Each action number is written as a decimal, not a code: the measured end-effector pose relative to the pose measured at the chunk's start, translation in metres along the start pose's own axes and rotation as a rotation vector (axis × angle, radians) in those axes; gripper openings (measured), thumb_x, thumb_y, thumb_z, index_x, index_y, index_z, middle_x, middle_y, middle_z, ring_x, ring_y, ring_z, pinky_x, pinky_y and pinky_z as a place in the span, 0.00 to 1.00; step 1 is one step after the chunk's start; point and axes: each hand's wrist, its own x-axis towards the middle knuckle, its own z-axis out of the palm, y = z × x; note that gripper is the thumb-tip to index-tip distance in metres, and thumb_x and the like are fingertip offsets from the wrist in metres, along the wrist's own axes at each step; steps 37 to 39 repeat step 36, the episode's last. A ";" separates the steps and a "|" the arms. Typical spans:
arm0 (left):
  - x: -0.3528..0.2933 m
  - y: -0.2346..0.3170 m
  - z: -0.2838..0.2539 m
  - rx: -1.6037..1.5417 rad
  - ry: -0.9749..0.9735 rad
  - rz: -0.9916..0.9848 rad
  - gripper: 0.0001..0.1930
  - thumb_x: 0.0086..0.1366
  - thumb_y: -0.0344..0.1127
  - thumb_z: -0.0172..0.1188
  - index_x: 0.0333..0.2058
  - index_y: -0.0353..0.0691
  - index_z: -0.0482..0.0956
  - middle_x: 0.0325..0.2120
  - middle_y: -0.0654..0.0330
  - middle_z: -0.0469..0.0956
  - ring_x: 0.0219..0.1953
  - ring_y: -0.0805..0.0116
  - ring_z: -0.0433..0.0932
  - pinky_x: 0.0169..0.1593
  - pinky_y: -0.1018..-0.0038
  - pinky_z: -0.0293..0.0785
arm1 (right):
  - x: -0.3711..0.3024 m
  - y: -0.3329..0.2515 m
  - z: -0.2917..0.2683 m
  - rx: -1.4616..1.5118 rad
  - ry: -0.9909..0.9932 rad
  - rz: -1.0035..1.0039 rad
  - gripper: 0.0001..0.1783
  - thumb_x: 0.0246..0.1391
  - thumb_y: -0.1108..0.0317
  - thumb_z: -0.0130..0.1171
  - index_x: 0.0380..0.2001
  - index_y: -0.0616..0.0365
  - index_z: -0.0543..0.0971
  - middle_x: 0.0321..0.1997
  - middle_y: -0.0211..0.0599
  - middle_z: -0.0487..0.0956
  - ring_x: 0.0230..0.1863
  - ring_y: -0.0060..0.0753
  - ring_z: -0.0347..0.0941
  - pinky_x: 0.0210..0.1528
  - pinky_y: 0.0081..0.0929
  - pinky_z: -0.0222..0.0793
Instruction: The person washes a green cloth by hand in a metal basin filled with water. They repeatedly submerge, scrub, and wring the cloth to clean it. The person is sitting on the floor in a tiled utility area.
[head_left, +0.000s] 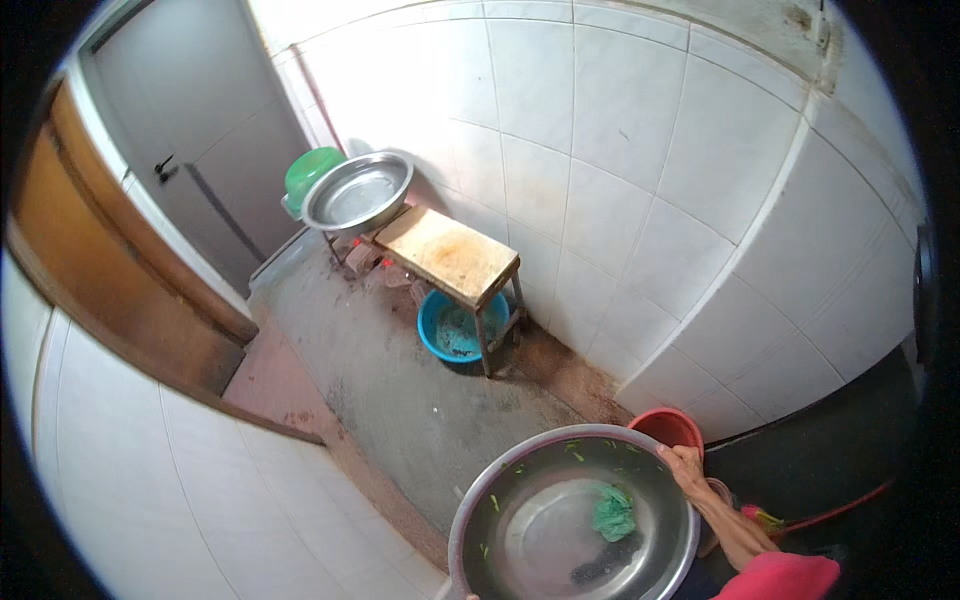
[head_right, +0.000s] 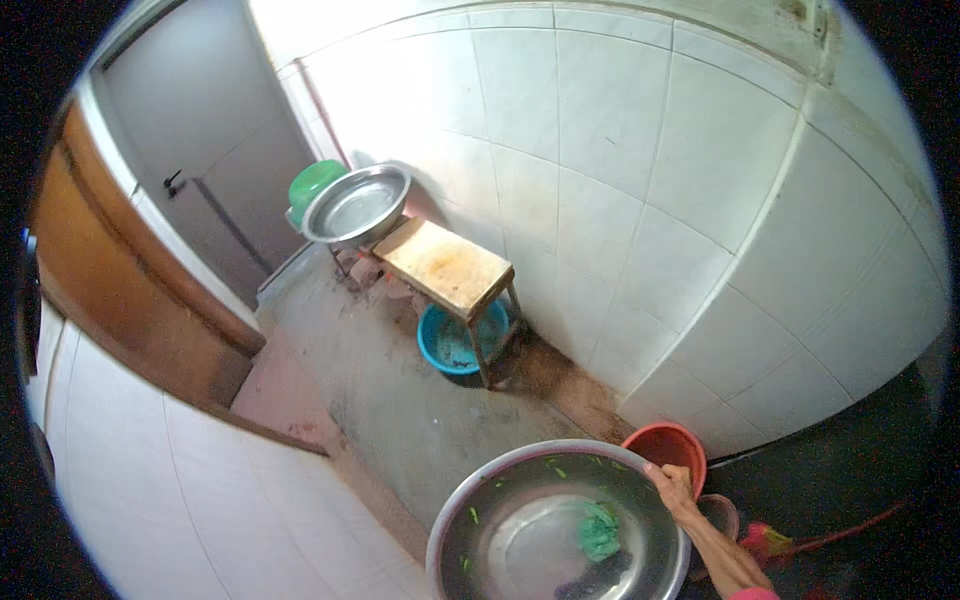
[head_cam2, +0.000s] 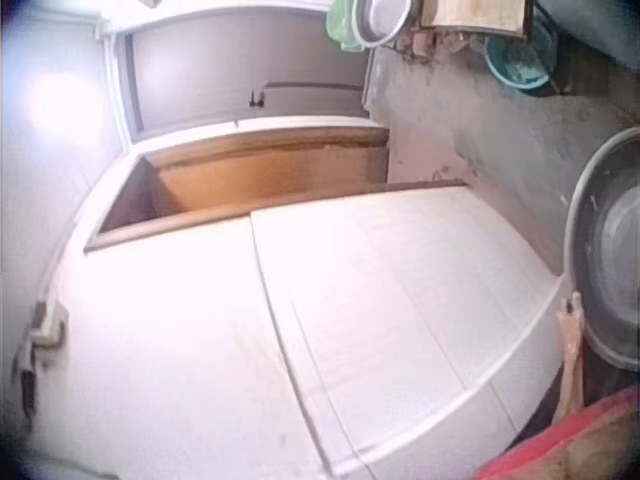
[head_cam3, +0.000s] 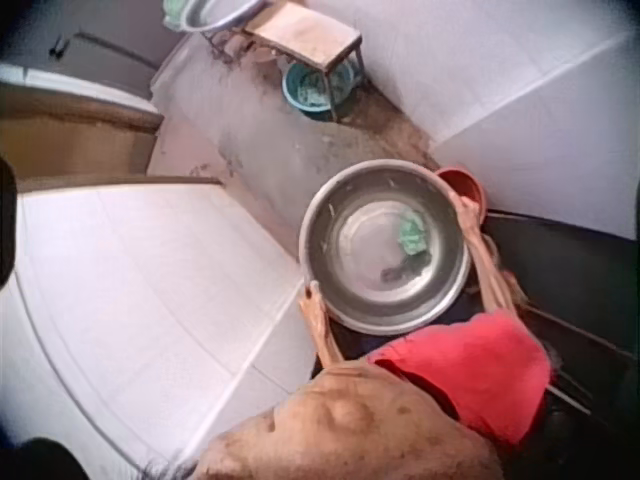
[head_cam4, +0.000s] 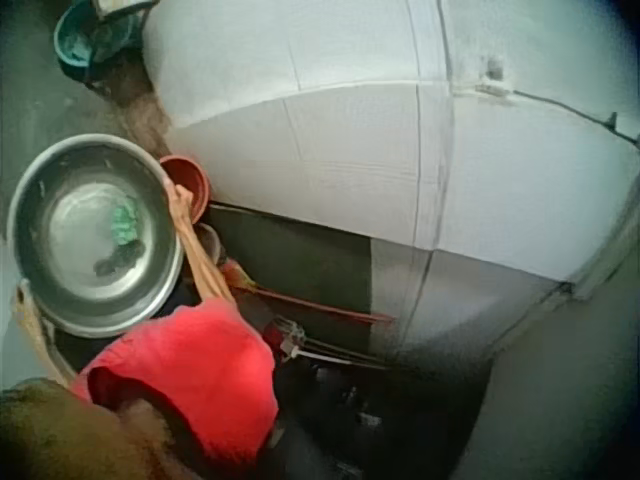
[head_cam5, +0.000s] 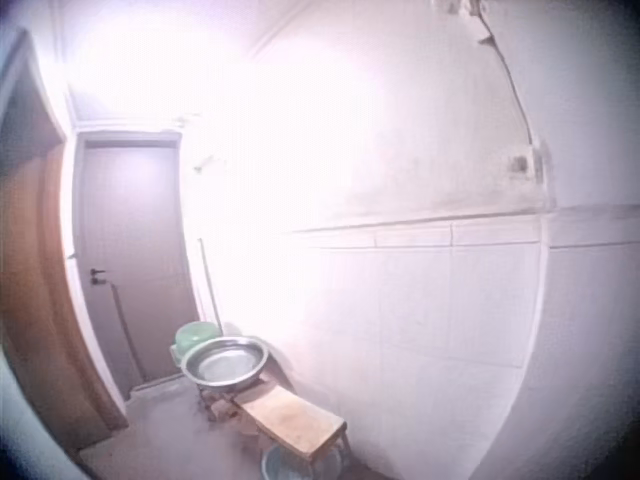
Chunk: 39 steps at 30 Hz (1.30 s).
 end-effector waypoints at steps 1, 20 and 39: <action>0.017 0.022 -0.006 -0.082 0.000 0.055 0.21 0.60 0.48 0.54 0.41 0.34 0.77 0.38 0.40 0.76 0.40 0.46 0.75 0.45 0.60 0.70 | 0.016 -0.003 0.015 0.026 0.019 0.022 0.28 0.51 0.54 0.60 0.08 0.62 0.65 0.11 0.23 0.58 0.17 0.18 0.53 0.19 0.29 0.50; 0.355 0.392 0.031 0.041 -0.050 0.269 0.15 0.59 0.40 0.57 0.35 0.31 0.73 0.25 0.52 0.75 0.25 0.66 0.68 0.30 0.65 0.66 | 0.339 -0.212 0.193 0.238 0.155 0.113 0.29 0.54 0.53 0.59 0.09 0.56 0.61 0.13 0.20 0.56 0.19 0.16 0.49 0.19 0.27 0.44; 0.538 0.615 0.092 0.031 -0.192 0.674 0.20 0.55 0.33 0.63 0.16 0.35 0.59 0.13 0.64 0.54 0.19 0.74 0.52 0.21 0.69 0.51 | 0.404 -0.249 0.272 0.500 0.584 0.297 0.26 0.54 0.53 0.59 0.11 0.52 0.61 0.15 0.19 0.57 0.20 0.17 0.51 0.20 0.24 0.48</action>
